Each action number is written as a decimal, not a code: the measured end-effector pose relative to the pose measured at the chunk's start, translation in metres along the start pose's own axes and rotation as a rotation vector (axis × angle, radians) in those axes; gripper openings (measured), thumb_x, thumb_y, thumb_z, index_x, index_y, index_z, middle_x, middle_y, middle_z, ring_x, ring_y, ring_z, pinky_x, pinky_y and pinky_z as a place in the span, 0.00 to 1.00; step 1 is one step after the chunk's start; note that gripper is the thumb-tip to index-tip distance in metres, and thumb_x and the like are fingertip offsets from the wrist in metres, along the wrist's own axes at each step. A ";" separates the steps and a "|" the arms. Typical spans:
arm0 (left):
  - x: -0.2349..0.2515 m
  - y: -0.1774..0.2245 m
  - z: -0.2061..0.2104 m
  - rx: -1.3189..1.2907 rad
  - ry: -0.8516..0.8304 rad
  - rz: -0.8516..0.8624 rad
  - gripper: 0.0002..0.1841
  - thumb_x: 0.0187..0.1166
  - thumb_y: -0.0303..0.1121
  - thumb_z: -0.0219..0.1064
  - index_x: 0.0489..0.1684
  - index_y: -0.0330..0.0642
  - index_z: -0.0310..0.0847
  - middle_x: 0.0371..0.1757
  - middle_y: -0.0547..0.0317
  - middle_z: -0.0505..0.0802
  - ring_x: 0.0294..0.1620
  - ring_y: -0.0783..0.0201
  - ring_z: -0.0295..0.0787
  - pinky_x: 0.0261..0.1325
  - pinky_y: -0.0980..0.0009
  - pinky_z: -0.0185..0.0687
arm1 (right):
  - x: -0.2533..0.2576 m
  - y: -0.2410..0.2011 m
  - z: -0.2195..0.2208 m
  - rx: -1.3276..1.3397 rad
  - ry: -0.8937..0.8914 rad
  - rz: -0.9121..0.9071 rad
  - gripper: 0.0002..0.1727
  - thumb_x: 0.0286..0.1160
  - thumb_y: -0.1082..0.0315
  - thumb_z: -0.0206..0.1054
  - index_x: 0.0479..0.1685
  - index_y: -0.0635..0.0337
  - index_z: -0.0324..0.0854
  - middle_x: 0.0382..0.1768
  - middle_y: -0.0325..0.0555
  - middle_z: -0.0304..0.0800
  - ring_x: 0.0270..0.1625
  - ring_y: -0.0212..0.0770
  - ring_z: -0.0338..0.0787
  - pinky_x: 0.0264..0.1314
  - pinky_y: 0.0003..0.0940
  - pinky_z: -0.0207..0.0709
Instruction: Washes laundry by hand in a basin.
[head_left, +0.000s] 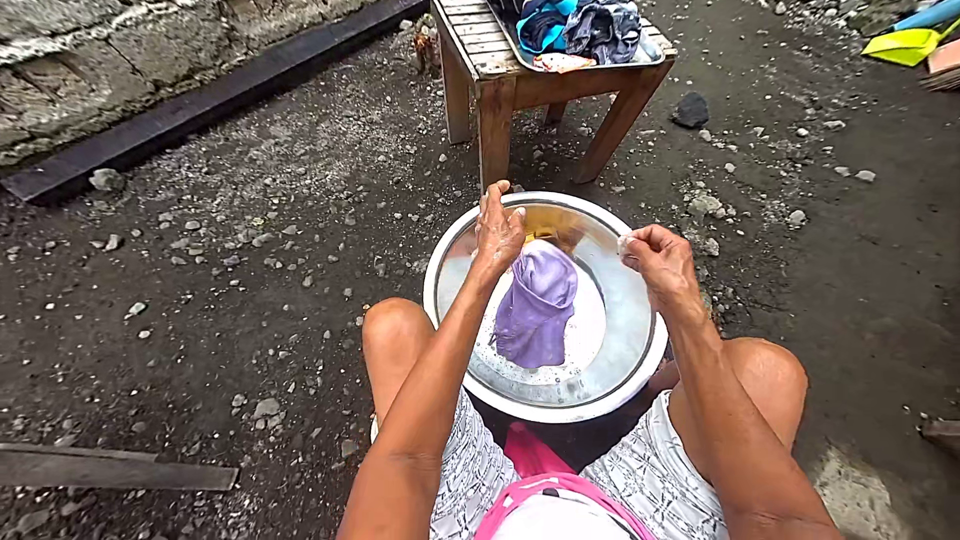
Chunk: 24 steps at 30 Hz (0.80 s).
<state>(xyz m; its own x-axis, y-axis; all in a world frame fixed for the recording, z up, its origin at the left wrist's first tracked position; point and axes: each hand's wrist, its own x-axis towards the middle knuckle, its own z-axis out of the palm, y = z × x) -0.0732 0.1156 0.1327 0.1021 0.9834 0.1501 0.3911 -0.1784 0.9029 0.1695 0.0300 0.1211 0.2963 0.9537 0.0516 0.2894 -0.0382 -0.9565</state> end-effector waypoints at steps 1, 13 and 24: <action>0.001 -0.003 0.003 0.049 -0.006 -0.051 0.26 0.85 0.29 0.61 0.81 0.32 0.65 0.78 0.31 0.76 0.78 0.39 0.74 0.79 0.44 0.69 | 0.002 -0.001 -0.003 0.052 0.025 0.031 0.07 0.84 0.70 0.64 0.50 0.65 0.81 0.44 0.47 0.87 0.42 0.37 0.89 0.50 0.38 0.87; -0.031 -0.121 0.041 0.110 -0.176 -0.777 0.23 0.81 0.37 0.66 0.65 0.24 0.75 0.60 0.30 0.83 0.56 0.41 0.82 0.56 0.42 0.77 | -0.010 -0.007 -0.078 0.686 0.043 0.077 0.09 0.90 0.63 0.52 0.49 0.46 0.79 0.45 0.38 0.91 0.46 0.39 0.94 0.53 0.42 0.90; -0.132 -0.268 0.133 0.148 -0.235 -0.963 0.45 0.77 0.35 0.71 0.91 0.30 0.46 0.82 0.24 0.69 0.83 0.35 0.68 0.83 0.45 0.65 | 0.001 0.009 -0.104 0.607 0.387 0.248 0.05 0.88 0.65 0.57 0.50 0.47 0.77 0.48 0.38 0.92 0.50 0.39 0.94 0.51 0.39 0.90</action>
<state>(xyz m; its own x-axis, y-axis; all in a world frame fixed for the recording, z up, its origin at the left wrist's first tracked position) -0.0699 0.0294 -0.1823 -0.1459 0.6819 -0.7168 0.5106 0.6725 0.5358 0.2673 0.0000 0.1425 0.6182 0.7613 -0.1958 -0.3455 0.0394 -0.9376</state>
